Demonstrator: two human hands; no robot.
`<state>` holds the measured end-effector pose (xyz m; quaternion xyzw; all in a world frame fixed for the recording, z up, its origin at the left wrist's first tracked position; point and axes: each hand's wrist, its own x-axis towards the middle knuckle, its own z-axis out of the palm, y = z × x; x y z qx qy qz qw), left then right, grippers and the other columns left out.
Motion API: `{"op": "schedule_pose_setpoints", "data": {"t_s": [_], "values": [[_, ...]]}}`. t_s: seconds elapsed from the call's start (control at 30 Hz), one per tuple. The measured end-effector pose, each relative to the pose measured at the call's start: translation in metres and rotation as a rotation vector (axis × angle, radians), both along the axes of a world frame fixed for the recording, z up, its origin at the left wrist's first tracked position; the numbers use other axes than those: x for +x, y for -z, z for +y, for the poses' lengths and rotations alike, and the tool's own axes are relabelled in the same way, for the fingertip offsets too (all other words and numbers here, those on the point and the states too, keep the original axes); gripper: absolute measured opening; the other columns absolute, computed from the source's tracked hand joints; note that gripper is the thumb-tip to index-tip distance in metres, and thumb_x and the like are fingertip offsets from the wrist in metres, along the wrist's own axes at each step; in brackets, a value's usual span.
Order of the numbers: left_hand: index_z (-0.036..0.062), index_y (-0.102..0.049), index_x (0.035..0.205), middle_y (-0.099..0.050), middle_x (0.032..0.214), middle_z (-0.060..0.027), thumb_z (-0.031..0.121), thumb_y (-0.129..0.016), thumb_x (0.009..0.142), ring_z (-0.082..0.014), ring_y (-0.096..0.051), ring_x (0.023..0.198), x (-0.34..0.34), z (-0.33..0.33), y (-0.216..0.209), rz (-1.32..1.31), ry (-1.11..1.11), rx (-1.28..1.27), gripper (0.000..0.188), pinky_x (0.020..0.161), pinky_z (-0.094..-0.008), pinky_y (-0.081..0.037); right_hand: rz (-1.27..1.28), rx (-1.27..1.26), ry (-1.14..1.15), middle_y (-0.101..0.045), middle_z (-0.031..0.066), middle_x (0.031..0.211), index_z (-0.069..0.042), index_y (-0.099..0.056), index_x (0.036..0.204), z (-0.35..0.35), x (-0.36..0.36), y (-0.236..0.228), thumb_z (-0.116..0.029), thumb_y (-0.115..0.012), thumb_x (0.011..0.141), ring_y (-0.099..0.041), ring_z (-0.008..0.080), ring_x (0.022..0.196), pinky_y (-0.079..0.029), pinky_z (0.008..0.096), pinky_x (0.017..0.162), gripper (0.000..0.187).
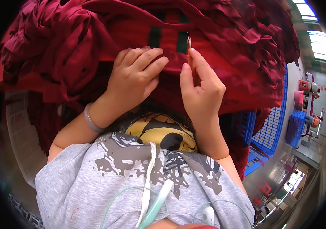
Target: The person uses a small cutting tool to trim the edges of a large piece of red fabric laid out on a table. They repeatedly lift sections of the fabric to access the edges and make precise cuts along the seams.
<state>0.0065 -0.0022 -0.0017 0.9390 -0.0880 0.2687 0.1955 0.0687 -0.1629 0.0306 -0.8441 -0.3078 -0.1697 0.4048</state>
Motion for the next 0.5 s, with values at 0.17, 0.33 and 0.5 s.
{"op": "schedule_pose_setpoints", "data": {"t_s": [0.17,0.33,0.5], "values": [[0.0108,-0.065,0.111,-0.062,0.12,-0.0034,0.011,-0.07,0.07,-0.024,-0.057,0.108,0.001,0.0,0.004,-0.028,-0.001,-0.032,0.041,0.093,-0.0414,-0.043,0.043,-0.152,-0.06,-0.066,0.0135,0.089,0.001,-0.059,0.114,-0.002,0.007,-0.015,-0.002,-0.061,0.082,-0.065,0.0292,0.074,-0.052,0.0384,0.067,0.032],[0.0074,-0.065,0.108,-0.064,0.119,-0.0064,0.01,-0.069,0.072,-0.0261,-0.058,0.108,0.0,0.004,0.008,-0.066,0.028,-0.102,0.037,0.094,-0.0433,-0.044,0.189,-0.186,-0.193,-0.063,0.0116,0.086,-0.002,-0.059,0.096,0.015,0.034,-0.015,-0.005,-0.062,0.079,-0.062,0.0321,0.074,-0.05,0.0413,0.066,0.018],[0.005,-0.065,0.109,-0.064,0.118,-0.0092,0.01,-0.069,0.075,-0.0275,-0.058,0.109,-0.001,0.007,0.002,-0.05,0.057,-0.143,0.035,0.092,-0.0422,-0.046,0.11,-0.247,-0.194,-0.06,0.01,0.079,-0.002,-0.058,0.083,0.016,0.034,-0.004,-0.007,-0.063,0.081,-0.061,0.033,0.068,-0.048,0.0407,0.06,0.008]]}}
